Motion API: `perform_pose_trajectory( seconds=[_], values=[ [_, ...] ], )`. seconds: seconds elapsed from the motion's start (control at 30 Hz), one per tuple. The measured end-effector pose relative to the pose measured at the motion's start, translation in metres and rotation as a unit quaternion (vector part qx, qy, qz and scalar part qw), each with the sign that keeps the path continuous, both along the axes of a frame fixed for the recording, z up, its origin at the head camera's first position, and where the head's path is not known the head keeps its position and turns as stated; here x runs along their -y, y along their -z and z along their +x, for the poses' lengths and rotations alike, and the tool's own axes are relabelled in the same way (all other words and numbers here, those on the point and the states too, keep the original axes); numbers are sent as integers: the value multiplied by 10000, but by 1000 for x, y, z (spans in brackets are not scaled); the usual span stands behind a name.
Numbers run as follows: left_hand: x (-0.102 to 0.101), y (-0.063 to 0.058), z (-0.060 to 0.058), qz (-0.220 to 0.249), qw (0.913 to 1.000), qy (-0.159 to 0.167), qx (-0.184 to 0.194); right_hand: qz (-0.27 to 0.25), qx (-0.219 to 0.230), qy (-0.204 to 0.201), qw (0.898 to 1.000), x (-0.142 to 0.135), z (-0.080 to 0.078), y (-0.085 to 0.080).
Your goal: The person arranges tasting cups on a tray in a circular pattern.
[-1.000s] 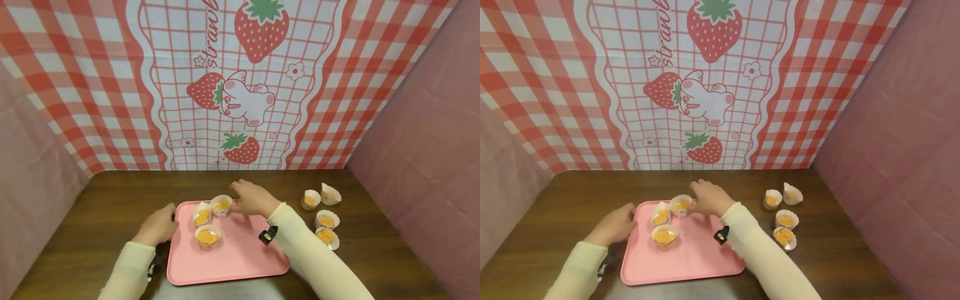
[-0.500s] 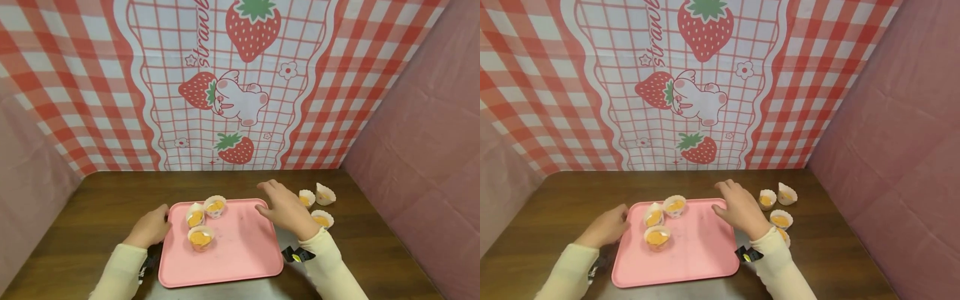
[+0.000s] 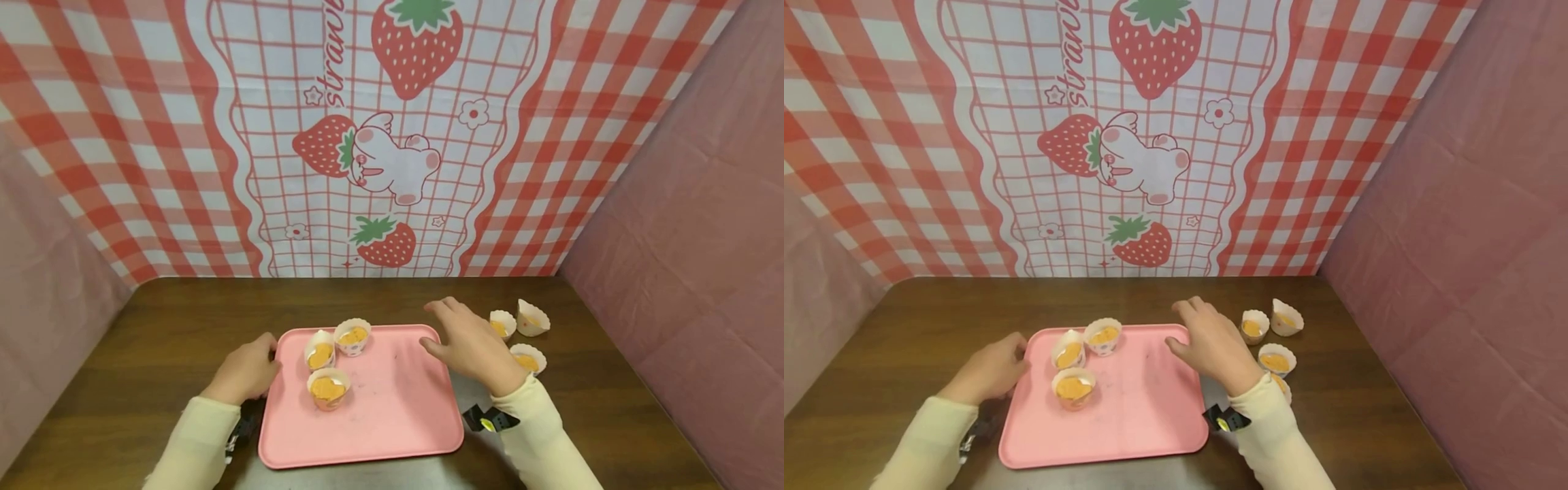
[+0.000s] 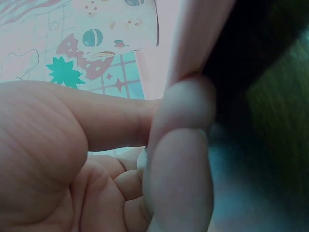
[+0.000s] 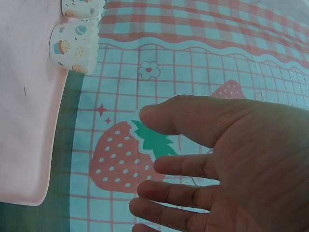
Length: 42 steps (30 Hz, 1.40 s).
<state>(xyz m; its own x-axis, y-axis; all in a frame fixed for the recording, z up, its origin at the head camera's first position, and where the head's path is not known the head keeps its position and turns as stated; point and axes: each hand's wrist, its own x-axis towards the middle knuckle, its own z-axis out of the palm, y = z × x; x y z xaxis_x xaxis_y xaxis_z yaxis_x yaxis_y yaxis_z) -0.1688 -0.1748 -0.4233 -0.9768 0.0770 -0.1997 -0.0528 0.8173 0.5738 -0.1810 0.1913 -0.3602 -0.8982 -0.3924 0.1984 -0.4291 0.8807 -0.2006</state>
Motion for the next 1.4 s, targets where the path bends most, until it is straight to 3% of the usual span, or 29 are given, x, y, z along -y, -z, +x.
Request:
perform_pose_trajectory(
  seconds=[0.17,0.67,1.23,1.4],
  values=[
    [0,1,0,144,9998,-14,110,55,95,106,9999,-1,0,0],
    [0,1,-1,-121,9998,139,-58,75,271,102,9996,4,1,3],
    [2,4,1,-21,10000,82,54,10,210,180,9996,8,5,1],
    [3,3,-2,27,9999,124,53,-65,535,428,9976,-7,-10,-8]
  ],
)
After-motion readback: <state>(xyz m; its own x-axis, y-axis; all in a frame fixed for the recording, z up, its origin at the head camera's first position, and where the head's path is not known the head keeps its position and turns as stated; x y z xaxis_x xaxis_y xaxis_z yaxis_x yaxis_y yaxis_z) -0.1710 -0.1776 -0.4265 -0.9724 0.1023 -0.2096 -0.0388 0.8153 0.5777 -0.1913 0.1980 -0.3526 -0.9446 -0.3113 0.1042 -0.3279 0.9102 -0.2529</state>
